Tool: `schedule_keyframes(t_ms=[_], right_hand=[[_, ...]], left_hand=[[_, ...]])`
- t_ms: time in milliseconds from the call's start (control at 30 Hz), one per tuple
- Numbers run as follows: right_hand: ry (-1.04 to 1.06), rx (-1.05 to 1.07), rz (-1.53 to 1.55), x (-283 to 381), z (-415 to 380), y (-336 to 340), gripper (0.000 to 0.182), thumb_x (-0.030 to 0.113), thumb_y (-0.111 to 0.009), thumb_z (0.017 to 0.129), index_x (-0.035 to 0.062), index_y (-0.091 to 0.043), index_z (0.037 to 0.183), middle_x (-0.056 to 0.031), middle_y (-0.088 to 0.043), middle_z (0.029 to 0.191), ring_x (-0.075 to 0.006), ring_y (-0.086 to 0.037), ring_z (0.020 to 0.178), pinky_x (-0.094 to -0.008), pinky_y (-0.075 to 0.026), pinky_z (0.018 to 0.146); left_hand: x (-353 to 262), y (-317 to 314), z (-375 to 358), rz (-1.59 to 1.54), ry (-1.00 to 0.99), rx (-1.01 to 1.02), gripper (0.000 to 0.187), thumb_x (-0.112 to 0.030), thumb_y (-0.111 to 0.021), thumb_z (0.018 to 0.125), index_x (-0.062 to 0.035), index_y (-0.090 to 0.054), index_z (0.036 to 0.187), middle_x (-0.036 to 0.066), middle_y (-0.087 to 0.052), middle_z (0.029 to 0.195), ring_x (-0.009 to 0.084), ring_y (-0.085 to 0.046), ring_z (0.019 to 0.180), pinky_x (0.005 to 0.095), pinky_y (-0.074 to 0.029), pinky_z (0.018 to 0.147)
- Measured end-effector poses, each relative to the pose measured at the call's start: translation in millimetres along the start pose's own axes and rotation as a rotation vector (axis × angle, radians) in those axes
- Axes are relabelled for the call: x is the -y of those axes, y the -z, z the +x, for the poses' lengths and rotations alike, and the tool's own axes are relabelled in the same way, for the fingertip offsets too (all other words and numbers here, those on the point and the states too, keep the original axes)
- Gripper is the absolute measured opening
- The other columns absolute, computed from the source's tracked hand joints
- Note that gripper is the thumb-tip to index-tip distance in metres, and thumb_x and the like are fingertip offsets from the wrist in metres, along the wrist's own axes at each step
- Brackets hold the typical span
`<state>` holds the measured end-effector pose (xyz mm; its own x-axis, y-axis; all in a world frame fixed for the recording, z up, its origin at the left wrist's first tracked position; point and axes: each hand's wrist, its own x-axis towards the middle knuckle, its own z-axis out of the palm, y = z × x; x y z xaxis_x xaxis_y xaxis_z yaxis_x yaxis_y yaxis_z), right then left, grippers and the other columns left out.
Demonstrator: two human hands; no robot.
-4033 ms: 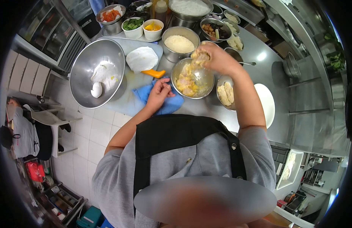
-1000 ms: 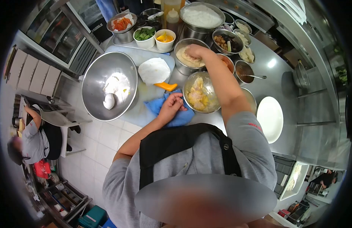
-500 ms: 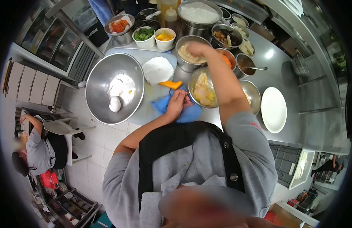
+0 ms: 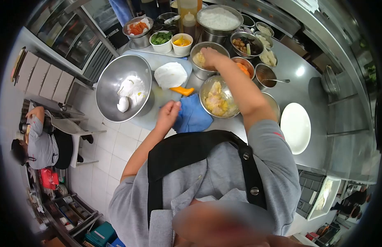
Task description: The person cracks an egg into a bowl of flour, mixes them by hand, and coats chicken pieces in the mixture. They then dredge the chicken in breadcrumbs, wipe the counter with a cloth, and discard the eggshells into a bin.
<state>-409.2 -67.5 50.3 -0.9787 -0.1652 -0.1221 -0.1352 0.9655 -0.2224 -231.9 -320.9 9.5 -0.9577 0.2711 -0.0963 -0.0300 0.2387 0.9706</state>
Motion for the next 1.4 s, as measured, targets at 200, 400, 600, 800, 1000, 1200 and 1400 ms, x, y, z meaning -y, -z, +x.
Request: schedule_keyframes(t_ms=[200, 400, 600, 800, 1000, 1200, 1400], right_hand=[[-0.032, 0.114, 0.08, -17, 18, -1, 0.056, 0.015, -0.067, 0.067, 0.0031, -0.046, 0.117, -0.0196, -0.05, 0.119, -0.0311, -0.051, 0.109, -0.0382, -0.042, 0.09], [-0.072, 0.293, 0.153, -20, 18, 15, 0.048, 0.017, -0.062, 0.071, -0.0002, -0.052, 0.114, -0.0194, -0.054, 0.116, -0.0289, -0.054, 0.105, -0.0358, -0.043, 0.088], [-0.119, 0.214, 0.431, -17, 28, 21, 0.038, 0.019, -0.056, 0.074, 0.0006, -0.057, 0.107, -0.0169, -0.06, 0.105, -0.0278, -0.058, 0.096, -0.0342, -0.047, 0.08], [0.136, 0.315, 0.302, -24, 40, -13, 0.025, 0.023, -0.046, 0.083, 0.0002, -0.057, 0.089, -0.0094, -0.06, 0.079, -0.017, -0.057, 0.069, -0.031, -0.048, 0.062], [-0.049, 0.363, 0.644, -28, 37, -4, 0.026, 0.02, -0.045, 0.082, 0.0007, -0.057, 0.094, -0.0087, -0.058, 0.088, -0.0154, -0.055, 0.073, -0.0305, -0.047, 0.059], [-0.075, 0.369, 0.793, -41, 38, 2, 0.026, 0.02, -0.049, 0.079, 0.0013, -0.058, 0.096, -0.0053, -0.055, 0.08, -0.0158, -0.052, 0.067, -0.0311, -0.044, 0.06], [-0.031, 0.435, 0.227, -27, 37, 13, 0.033, 0.016, -0.048, 0.077, -0.003, -0.055, 0.103, -0.0152, -0.063, 0.087, -0.0221, -0.061, 0.072, -0.0343, -0.047, 0.066]], left_hand=[[41, 27, -1, 0.418, -0.282, -0.22, 0.026, -0.023, -0.051, 0.09, -0.0023, -0.051, 0.075, 0.006, -0.051, 0.06, 0.0134, -0.046, 0.054, 0.0278, -0.04, 0.055], [35, 17, -6, 0.359, -0.222, -0.273, 0.014, -0.017, -0.053, 0.088, -0.0036, -0.054, 0.089, 0.006, -0.058, 0.067, 0.0125, -0.052, 0.059, 0.0257, -0.044, 0.058], [38, 20, -6, 0.291, -0.188, -0.199, 0.014, -0.015, -0.052, 0.088, -0.0028, -0.056, 0.094, 0.002, -0.058, 0.071, 0.0068, -0.052, 0.062, 0.0223, -0.044, 0.06], [49, 21, -1, 0.214, -0.201, -0.193, 0.013, -0.017, -0.053, 0.087, -0.0066, -0.057, 0.094, 0.005, -0.058, 0.066, 0.0117, -0.054, 0.058, 0.025, -0.044, 0.057], [50, 21, -3, 0.209, -0.197, -0.195, 0.013, -0.017, -0.053, 0.087, -0.0067, -0.058, 0.094, 0.004, -0.057, 0.066, 0.0101, -0.053, 0.059, 0.0242, -0.044, 0.057], [48, 22, -2, 0.172, -0.195, -0.205, 0.012, -0.016, -0.053, 0.087, -0.0063, -0.058, 0.093, 0.004, -0.058, 0.067, 0.009, -0.054, 0.06, 0.0234, -0.045, 0.059], [49, 24, 0, 0.16, -0.164, -0.19, 0.013, -0.016, -0.053, 0.087, -0.005, -0.058, 0.093, 0.003, -0.06, 0.069, 0.0092, -0.055, 0.062, 0.0233, -0.045, 0.061]])
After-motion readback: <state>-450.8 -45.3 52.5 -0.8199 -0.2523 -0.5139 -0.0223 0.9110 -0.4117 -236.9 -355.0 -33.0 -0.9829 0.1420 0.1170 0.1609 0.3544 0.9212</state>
